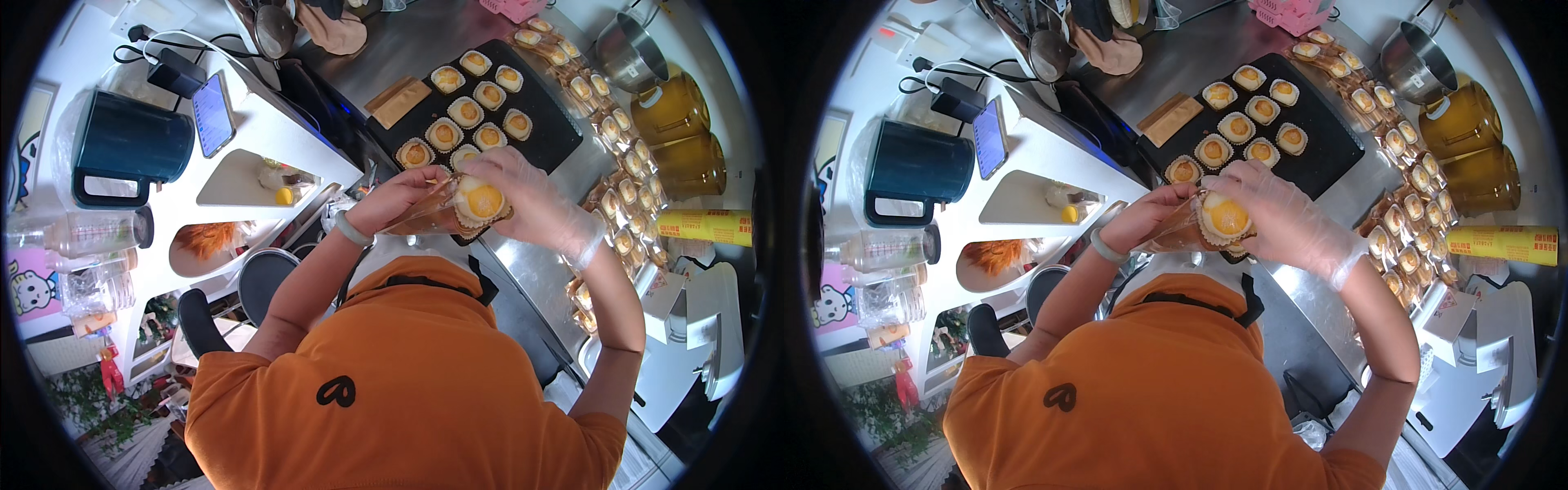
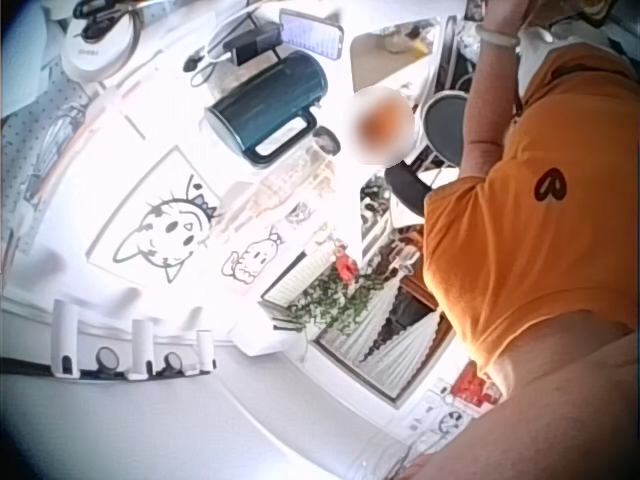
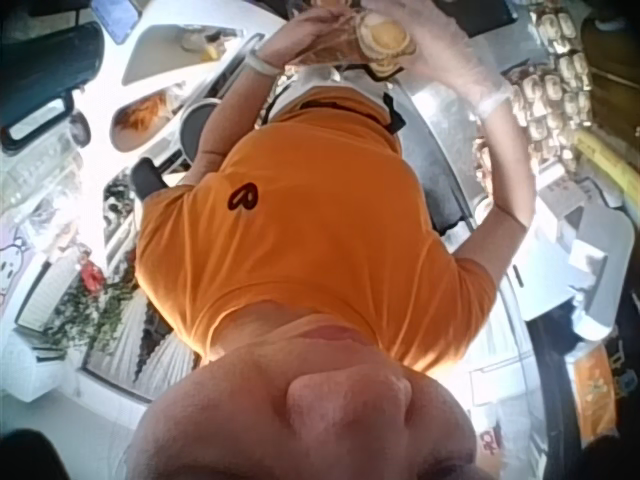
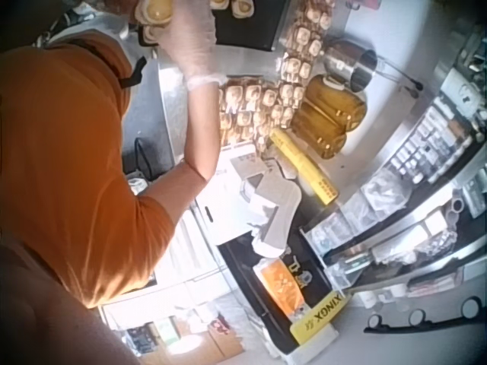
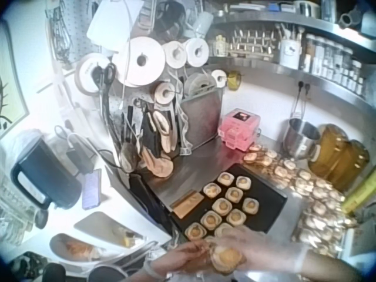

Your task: The person picks up egg tarts from a tray one by one, slides them into individual plastic wrappers, and arranges them in rows on a stainless steel counter.

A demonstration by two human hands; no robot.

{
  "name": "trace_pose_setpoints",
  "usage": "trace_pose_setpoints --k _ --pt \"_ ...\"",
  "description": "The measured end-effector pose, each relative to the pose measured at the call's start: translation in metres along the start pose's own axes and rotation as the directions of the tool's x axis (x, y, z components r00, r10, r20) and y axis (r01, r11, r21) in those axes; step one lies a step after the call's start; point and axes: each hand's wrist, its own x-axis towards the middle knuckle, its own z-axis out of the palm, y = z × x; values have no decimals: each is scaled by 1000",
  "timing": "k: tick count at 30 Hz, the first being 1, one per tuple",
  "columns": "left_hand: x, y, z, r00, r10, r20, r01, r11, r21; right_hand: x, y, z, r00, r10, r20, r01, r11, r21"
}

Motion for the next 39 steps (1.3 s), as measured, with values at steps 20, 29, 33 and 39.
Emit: trace_pose_setpoints --k 20,29,33,39 --pt "2 -4 24 914 -260 313 406 620 -672 -1 -29 -19 988 -135 75 125 984 126" --pt "9 1 31 957 -219 190 290 697 -656 -16 -28 4 961 246 -130 -149 850 504" --pt "28 -10 25 954 -194 229 282 840 -464 -30 -24 15 981 180 -70 -153 946 286" --pt "65 -25 35 956 -207 207 264 916 -303 -69 28 19 947 259 -189 -160 892 423"
